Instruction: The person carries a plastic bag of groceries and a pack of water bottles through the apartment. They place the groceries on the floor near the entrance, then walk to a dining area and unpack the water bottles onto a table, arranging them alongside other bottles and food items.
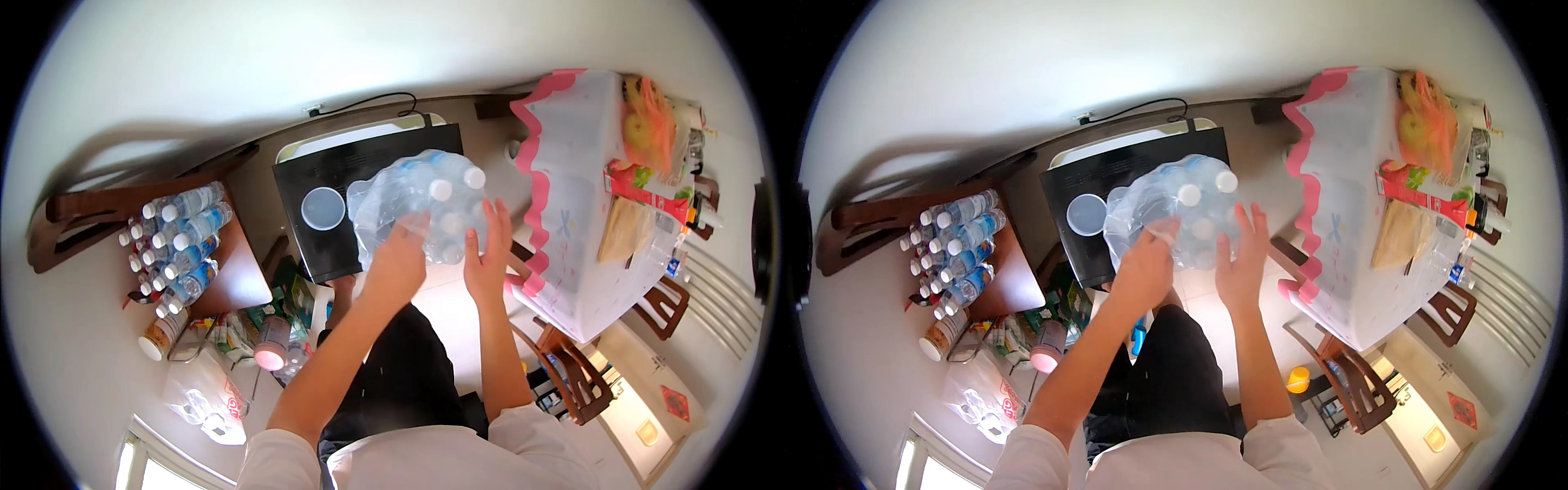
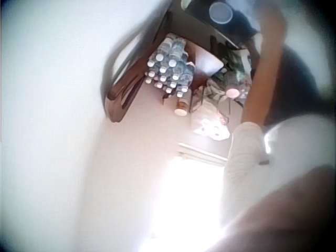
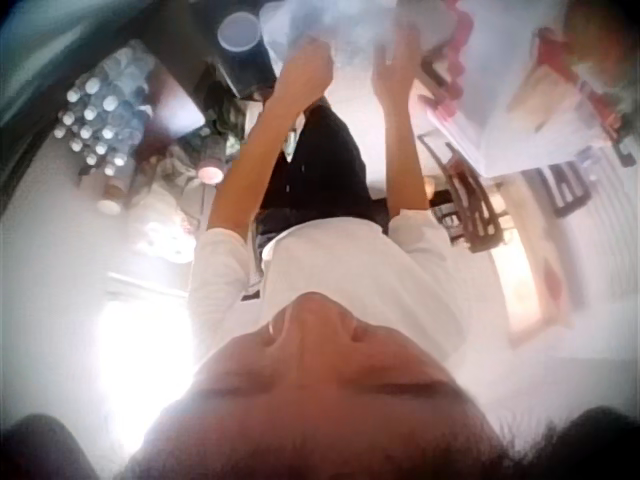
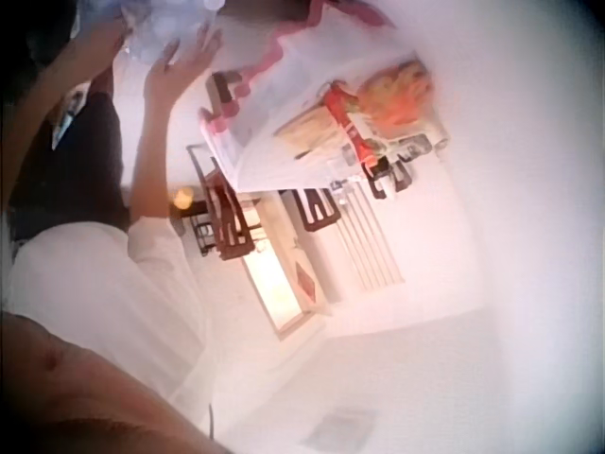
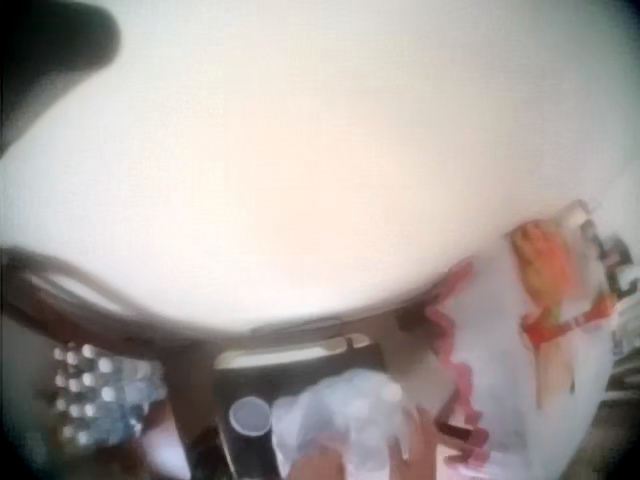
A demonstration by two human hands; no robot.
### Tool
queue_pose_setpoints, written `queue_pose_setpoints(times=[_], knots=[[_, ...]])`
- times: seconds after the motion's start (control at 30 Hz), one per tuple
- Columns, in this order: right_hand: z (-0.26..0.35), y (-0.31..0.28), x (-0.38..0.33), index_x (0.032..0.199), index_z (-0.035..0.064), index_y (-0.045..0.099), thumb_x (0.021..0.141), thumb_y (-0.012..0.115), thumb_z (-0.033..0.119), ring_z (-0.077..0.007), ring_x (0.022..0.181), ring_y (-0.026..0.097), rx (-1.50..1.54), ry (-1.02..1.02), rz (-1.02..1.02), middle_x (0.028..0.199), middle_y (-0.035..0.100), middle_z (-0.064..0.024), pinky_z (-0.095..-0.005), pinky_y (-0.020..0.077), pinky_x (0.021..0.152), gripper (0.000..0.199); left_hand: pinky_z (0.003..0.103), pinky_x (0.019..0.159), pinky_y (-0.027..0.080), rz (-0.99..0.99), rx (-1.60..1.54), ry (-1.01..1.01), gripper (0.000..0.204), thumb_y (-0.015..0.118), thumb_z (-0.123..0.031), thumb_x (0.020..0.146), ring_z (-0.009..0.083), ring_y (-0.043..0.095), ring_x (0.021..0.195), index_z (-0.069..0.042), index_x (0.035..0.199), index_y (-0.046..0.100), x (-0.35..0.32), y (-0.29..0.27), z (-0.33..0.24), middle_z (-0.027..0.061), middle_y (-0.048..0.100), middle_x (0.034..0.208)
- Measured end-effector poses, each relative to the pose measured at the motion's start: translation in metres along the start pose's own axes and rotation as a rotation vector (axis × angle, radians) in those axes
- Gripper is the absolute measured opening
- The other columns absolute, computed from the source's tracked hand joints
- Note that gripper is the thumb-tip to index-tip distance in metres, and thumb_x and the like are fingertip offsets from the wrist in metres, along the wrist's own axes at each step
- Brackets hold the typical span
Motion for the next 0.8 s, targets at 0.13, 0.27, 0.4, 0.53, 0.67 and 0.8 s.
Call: queue_pose_setpoints(times=[0.13, 0.27, 0.4, 0.53, 0.67, 0.8], knots=[[-0.011, 0.01, 0.006, 0.146, 0.0032, 0.049, 0.101, 0.06, 0.017, -0.037, 0.14, 0.046, 0.197, 0.03, -0.001, 0.148, 0.051, -0.0194, -0.0458, 0.0347, 0.117, 0.048, 0.043, 0.092, 0.056, 0.116, 0.036, -0.029, 0.058, 0.068, -0.005, 0.09, 0.0384, 0.069, 0.103, -0.019, 0.145, 0.058, 0.028, 0.015, 0.018, 0.0215, 0.059, 0.133], [-0.01, 0.009, 0.009, 0.141, 0.0036, 0.052, 0.099, 0.063, 0.018, -0.0368, 0.134, 0.051, 0.215, 0.056, -0.03, 0.143, 0.054, -0.0176, -0.0461, 0.0393, 0.113, 0.046, 0.042, 0.091, 0.056, 0.073, 0.02, 0.033, 0.055, 0.076, -0.012, 0.087, 0.0354, 0.068, 0.103, -0.022, 0.139, 0.064, 0.034, 0.019, 0.007, 0.0207, 0.056, 0.134], [-0.013, 0.012, 0.01, 0.138, 0.0043, 0.054, 0.097, 0.066, 0.016, -0.0377, 0.129, 0.054, 0.183, -0.002, -0.054, 0.14, 0.056, -0.0175, -0.047, 0.0419, 0.109, 0.045, 0.043, 0.092, 0.057, 0.023, -0.027, 0.034, 0.049, 0.081, -0.022, 0.084, 0.0369, 0.067, 0.108, -0.023, 0.132, 0.069, 0.036, 0.028, 0.013, 0.0182, 0.055, 0.135], [-0.012, 0.011, 0.014, 0.136, 0.0054, 0.054, 0.095, 0.067, 0.013, -0.0385, 0.124, 0.055, 0.137, -0.021, -0.063, 0.136, 0.057, -0.0171, -0.0475, 0.0429, 0.107, 0.044, 0.042, 0.086, 0.059, -0.03, 0.024, 0.023, 0.045, 0.084, -0.025, 0.081, 0.0337, 0.069, 0.101, -0.02, 0.124, 0.073, 0.036, 0.031, 0.006, 0.0165, 0.056, 0.13], [-0.011, 0.012, 0.014, 0.136, 0.0058, 0.053, 0.094, 0.067, 0.011, -0.0383, 0.122, 0.055, 0.13, -0.012, -0.051, 0.133, 0.057, -0.0169, -0.0472, 0.0431, 0.105, 0.044, 0.039, 0.081, 0.06, -0.119, 0.074, 0.084, 0.047, 0.085, -0.019, 0.074, 0.0302, 0.07, 0.094, -0.019, 0.121, 0.075, 0.03, 0.025, 0.003, 0.0131, 0.061, 0.123], [-0.008, 0.012, 0.016, 0.135, 0.0055, 0.053, 0.095, 0.067, 0.011, -0.0379, 0.122, 0.055, 0.117, -0.022, -0.047, 0.133, 0.057, -0.017, -0.0467, 0.0428, 0.105, 0.043, 0.037, 0.079, 0.061, -0.221, 0.148, 0.151, 0.044, 0.084, -0.017, 0.071, 0.0274, 0.071, 0.092, -0.014, 0.114, 0.076, 0.025, 0.022, 0.007, 0.0078, 0.069, 0.112]])
Point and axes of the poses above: each hand's wrist, its own x-axis towards the middle knuckle, its own y-axis out of the palm, z = x × y, the point moved 1 cm from there along x, towards the middle knuckle
